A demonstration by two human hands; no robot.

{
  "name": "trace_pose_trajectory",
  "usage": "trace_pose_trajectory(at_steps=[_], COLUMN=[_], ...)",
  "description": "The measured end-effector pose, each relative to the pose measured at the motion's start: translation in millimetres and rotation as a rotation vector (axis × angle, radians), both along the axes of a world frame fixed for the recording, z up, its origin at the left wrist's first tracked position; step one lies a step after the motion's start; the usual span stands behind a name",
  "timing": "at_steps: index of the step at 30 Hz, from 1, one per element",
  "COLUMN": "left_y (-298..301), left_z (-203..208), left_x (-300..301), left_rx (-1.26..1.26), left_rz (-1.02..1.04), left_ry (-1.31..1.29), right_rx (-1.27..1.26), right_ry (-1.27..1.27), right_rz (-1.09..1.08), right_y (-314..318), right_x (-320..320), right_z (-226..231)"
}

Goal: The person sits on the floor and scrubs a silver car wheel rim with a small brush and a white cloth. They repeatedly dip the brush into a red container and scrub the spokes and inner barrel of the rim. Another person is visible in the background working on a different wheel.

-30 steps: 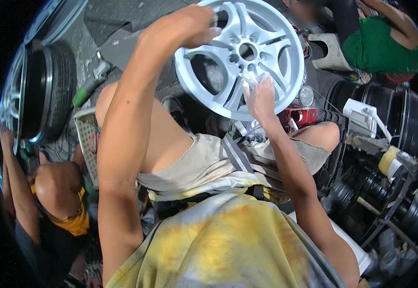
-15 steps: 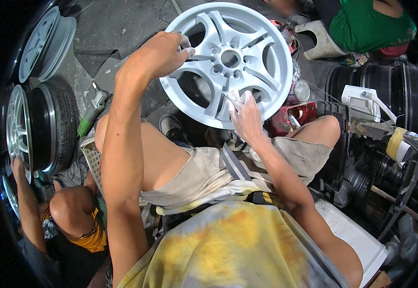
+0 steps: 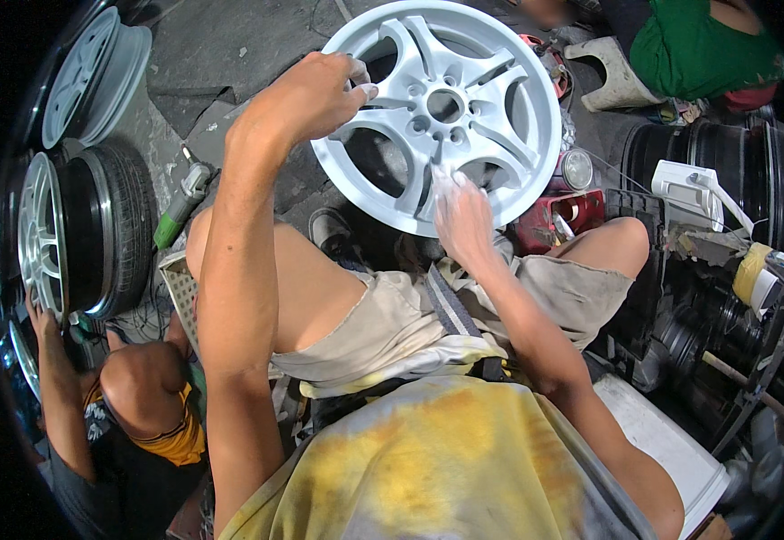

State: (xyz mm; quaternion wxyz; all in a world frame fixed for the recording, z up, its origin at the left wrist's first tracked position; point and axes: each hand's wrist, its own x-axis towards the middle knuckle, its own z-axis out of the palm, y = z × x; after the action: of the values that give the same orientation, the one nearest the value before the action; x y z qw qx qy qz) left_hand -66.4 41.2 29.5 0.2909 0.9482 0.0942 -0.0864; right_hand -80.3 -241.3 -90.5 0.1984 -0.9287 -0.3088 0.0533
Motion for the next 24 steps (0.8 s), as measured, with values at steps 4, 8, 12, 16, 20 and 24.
trace_pose_trajectory(at_steps=[4, 8, 12, 16, 20, 24], left_y=[-0.1, 2.8, 7.4, 2.8, 4.0, 5.7], left_z=[-4.5, -3.9, 1.3, 2.7, -6.0, -3.3], left_x=[1.6, 3.1, -0.6, 1.5, 1.2, 4.2], left_rx=[-0.001, -0.007, -0.002, 0.007, 0.024, 0.002], left_rz=[-0.031, -0.018, -0.022, -0.038, -0.031, -0.05], left_ry=[-0.042, -0.03, -0.031, -0.06, -0.116, -0.086], right_rx=[-0.176, -0.43, -0.479, -0.438, -0.306, -0.436], right_ry=[0.011, 0.124, 0.281, 0.29, 0.159, 0.266], right_rz=[-0.119, -0.185, -0.006, 0.091, -0.144, 0.059], right_y=[37.4, 65.6, 49.9, 34.0, 47.8, 40.6], right_x=[50.2, 67.9, 73.3, 89.1, 80.0, 101.5], right_z=[-29.4, -21.7, -14.3, -19.6, -40.2, -51.7])
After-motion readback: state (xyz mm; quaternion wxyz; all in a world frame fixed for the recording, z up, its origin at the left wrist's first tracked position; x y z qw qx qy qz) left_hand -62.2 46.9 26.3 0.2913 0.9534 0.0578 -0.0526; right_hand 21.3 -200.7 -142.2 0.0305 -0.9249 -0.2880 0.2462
